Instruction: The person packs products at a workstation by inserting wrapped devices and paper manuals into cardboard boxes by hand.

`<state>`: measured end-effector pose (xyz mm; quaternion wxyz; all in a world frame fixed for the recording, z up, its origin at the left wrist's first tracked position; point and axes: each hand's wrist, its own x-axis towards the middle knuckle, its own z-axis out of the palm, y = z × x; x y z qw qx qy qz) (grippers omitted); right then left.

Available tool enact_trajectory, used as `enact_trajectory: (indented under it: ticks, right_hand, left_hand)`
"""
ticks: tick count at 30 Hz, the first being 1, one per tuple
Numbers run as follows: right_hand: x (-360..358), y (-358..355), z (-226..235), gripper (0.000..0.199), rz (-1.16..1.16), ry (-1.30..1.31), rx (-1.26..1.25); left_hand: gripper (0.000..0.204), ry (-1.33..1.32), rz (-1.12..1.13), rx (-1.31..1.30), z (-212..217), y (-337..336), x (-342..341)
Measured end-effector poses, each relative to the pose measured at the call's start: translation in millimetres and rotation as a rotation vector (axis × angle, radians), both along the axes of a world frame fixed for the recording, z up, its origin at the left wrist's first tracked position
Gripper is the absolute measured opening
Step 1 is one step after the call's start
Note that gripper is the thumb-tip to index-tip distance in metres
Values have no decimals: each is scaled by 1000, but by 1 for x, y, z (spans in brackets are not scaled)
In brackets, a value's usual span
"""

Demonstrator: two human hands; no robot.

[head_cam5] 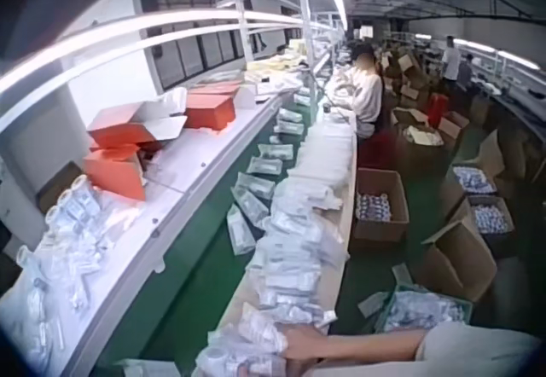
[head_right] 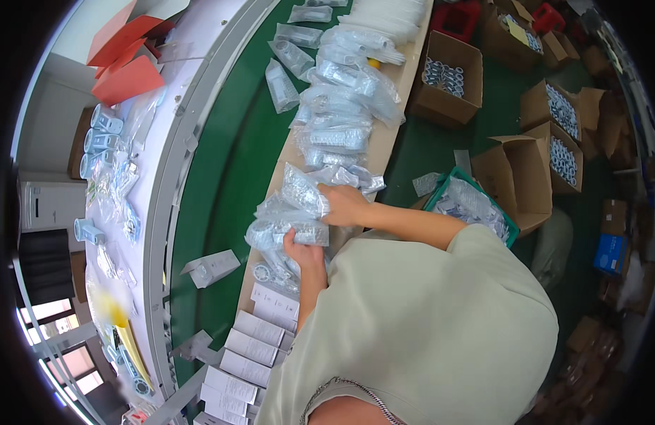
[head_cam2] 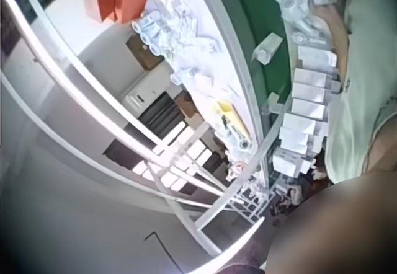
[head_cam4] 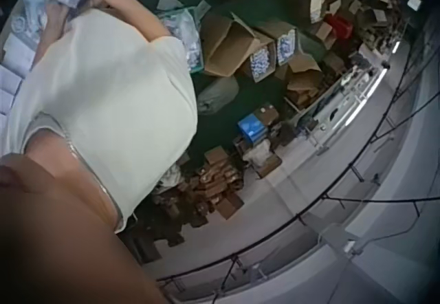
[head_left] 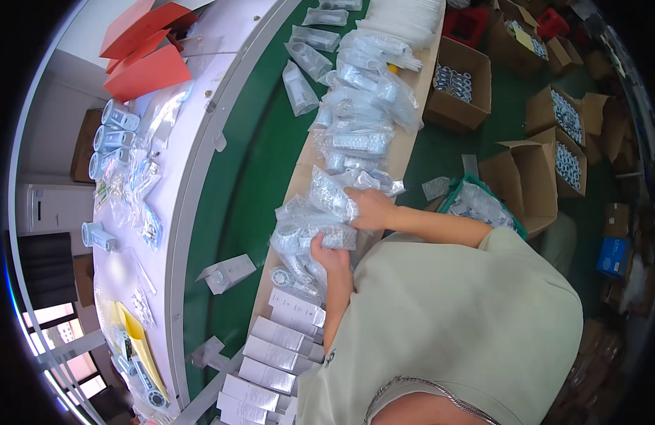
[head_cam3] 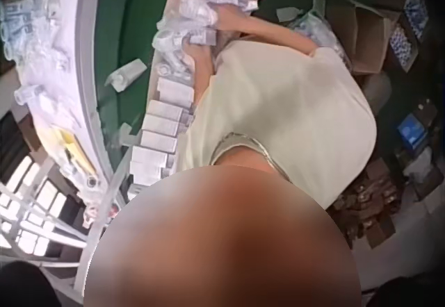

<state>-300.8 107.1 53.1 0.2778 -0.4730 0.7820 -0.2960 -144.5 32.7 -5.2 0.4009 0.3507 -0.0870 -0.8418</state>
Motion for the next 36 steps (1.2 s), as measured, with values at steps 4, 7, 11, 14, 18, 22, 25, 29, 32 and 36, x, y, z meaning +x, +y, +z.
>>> enact_trajectory:
  ticks: [4,7,11,14,18,22,25,29,32,36]
  right_hand:
    - [-29,16,-10,76,3,-45,-16]
    - [-62,19,-29,78,-133,-79,4]
    - [-86,-13,-22,74,-134,19,126]
    - [-90,-37,-37,67,28,209,121]
    - [-96,-55,-65,57,202,336,124]
    - [-105,-54,-50,43,249,323,102]
    - [-121,-83,-25,42,277,284,63]
    - [-104,-166,-9,50,386,374,-152]
    - [-82,-220,-32,58,613,434,-18]
    - [-67,-255,-60,67,852,369,99]
  left_hand:
    - [50,-141,-173,-29,-13,-15,-8]
    - [50,-320,-343,-177,-7,-18,-7]
    - [58,-694,-670,-574,-11,-30,-17]
    - [67,-1157,-806,-796,1,-31,-47]
    - [68,-1458,-672,-890,0,-4,-72]
    - [67,-1561,-464,-974,-6,15,-61]
    - [65,-1568,-398,-962,-5,23,-59]
    - [59,-1493,-358,-921,4,42,-57]
    - [53,-1539,-304,-923,9,42,-53]
    - [40,-1538,-178,-872,39,47,-9]
